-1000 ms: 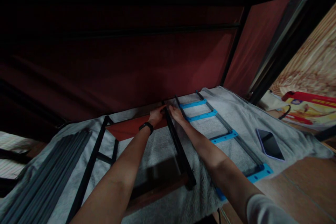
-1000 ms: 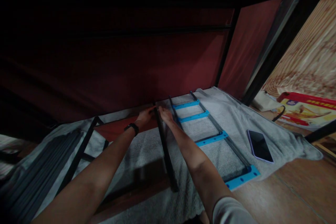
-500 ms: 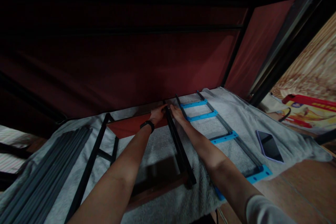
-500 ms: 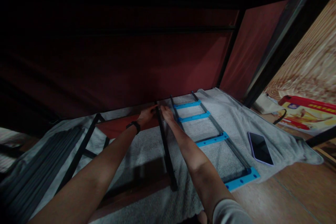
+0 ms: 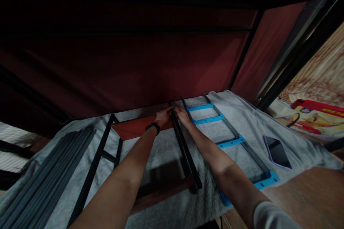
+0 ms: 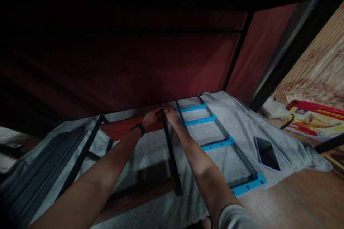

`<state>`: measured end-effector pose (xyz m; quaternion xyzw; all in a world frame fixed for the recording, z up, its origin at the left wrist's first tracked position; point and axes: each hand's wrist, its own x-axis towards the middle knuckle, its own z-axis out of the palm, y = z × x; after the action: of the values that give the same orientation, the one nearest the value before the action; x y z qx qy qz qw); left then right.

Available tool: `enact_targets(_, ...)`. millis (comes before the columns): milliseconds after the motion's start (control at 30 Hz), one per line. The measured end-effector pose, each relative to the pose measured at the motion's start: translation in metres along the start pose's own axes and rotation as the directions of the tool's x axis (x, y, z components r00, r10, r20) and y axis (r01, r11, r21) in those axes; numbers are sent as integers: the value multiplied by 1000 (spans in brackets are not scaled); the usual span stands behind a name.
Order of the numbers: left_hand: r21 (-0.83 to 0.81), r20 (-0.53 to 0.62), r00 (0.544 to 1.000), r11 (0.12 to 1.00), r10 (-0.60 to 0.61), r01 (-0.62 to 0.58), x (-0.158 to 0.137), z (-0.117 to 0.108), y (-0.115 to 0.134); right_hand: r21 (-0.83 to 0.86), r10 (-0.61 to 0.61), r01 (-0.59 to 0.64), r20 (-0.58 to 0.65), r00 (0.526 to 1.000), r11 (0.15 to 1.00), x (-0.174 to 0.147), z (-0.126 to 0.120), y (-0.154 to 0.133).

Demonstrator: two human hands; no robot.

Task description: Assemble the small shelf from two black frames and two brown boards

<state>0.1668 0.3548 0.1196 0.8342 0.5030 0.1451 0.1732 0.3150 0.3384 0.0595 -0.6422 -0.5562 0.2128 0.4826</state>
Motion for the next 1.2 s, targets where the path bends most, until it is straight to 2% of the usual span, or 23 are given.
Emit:
enact_targets(300,-22,-8,1000,1000,13,-13,4,5,-6,-43,123,-121,66,990,992,3,-2,-6)
enact_targets(400,-28,-3,1000,999,16,-16,4,4,-7,-3,163,-164,81,983,987,0,-3,-3)
enact_targets(467,-23,-8,1000,1000,9,-10,4,4,-6,60,182,-184,34,983,981,-3,-3,0)
enact_targets(533,-17,-12,1000,1000,4,-4,3,4,-5,123,163,-160,-17,986,979,-6,-2,1)
enact_targets(600,-17,-14,1000,1000,-1,1,2,3,-4,145,121,-119,-8,993,982,-7,-2,1)
enact_targets(700,-18,-10,1000,1000,-7,7,1,3,-2,64,103,-105,25,994,992,-5,0,-2)
enact_targets(800,-18,-8,1000,1000,-5,5,0,2,-2,-8,123,-123,8,992,992,-1,1,-4)
enact_targets(1033,-12,-12,1000,1000,-4,4,-2,0,0,52,105,-105,5,994,993,0,-3,0)
enact_targets(1200,-5,-11,1000,1000,-9,9,-2,0,1,-120,67,-61,46,997,991,0,-2,-5)
